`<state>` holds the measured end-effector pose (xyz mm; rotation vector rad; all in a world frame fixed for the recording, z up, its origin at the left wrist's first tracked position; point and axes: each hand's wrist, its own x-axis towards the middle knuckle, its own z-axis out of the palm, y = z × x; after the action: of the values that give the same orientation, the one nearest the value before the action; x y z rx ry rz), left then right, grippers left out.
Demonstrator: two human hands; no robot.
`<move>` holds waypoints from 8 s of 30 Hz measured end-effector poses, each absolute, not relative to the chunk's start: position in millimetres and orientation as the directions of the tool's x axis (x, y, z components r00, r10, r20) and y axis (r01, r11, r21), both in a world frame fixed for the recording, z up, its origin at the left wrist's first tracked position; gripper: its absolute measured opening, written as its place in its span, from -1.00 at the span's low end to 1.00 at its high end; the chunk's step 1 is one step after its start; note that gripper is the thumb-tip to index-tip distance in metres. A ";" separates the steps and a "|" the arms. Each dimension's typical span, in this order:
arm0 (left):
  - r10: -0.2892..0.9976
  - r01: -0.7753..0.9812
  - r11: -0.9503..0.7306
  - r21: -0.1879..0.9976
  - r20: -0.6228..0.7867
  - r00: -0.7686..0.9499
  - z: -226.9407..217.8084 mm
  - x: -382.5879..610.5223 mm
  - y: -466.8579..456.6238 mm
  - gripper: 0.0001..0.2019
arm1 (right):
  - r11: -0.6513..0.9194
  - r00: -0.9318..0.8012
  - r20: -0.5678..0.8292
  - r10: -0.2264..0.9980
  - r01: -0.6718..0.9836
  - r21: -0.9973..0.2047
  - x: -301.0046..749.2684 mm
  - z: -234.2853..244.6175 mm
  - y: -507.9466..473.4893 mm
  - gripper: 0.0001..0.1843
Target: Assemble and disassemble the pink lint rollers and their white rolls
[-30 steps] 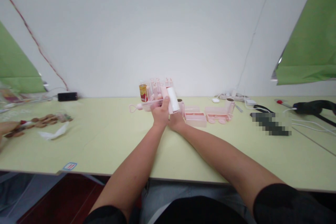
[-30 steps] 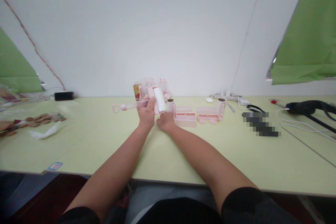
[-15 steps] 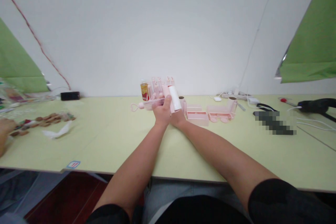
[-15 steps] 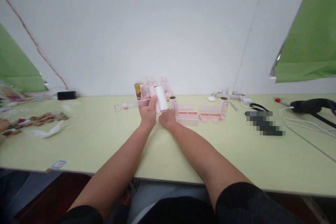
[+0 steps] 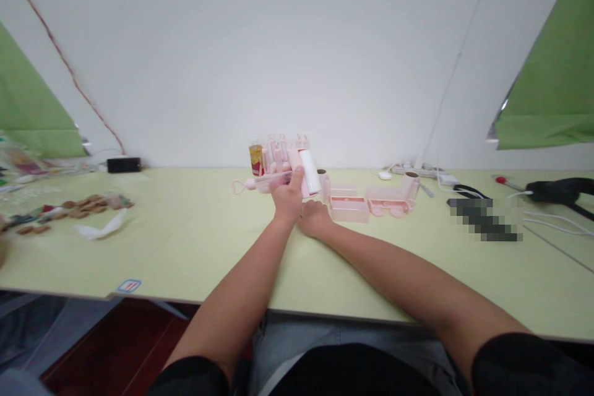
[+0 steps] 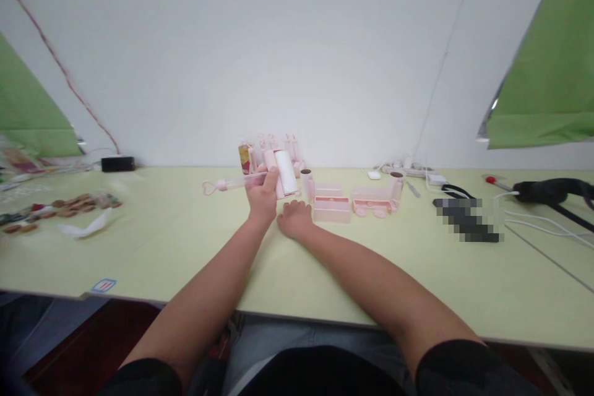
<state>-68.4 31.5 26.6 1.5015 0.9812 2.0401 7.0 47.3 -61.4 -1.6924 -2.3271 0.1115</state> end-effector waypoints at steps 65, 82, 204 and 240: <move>0.712 0.063 -0.634 0.771 0.613 -0.343 26.1 -68.2 27.5 -0.73 | 0.365 -0.353 0.121 0.928 0.927 -0.091 175.9 -27.6 137.9 -0.51; 0.707 0.066 -0.647 0.760 0.630 -0.320 21.6 -68.0 30.1 -0.70 | 0.453 -0.447 0.139 0.884 0.892 -0.009 194.0 0.3 40.0 -0.26; 0.726 0.288 -0.203 0.936 -0.053 0.685 -11.9 -36.9 14.6 -0.56 | 0.577 -0.450 0.385 0.806 0.454 -0.678 172.5 -42.2 -20.0 -0.70; 0.866 0.366 -0.358 0.859 0.159 0.475 -32.4 -27.9 24.7 -0.62 | 0.513 -0.264 0.445 0.856 0.551 -0.658 162.6 -50.0 -15.1 -0.68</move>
<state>-27.9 24.7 -32.4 1.9298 1.0248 0.7977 162.6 -15.1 -50.0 -1.1523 -1.9529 0.4802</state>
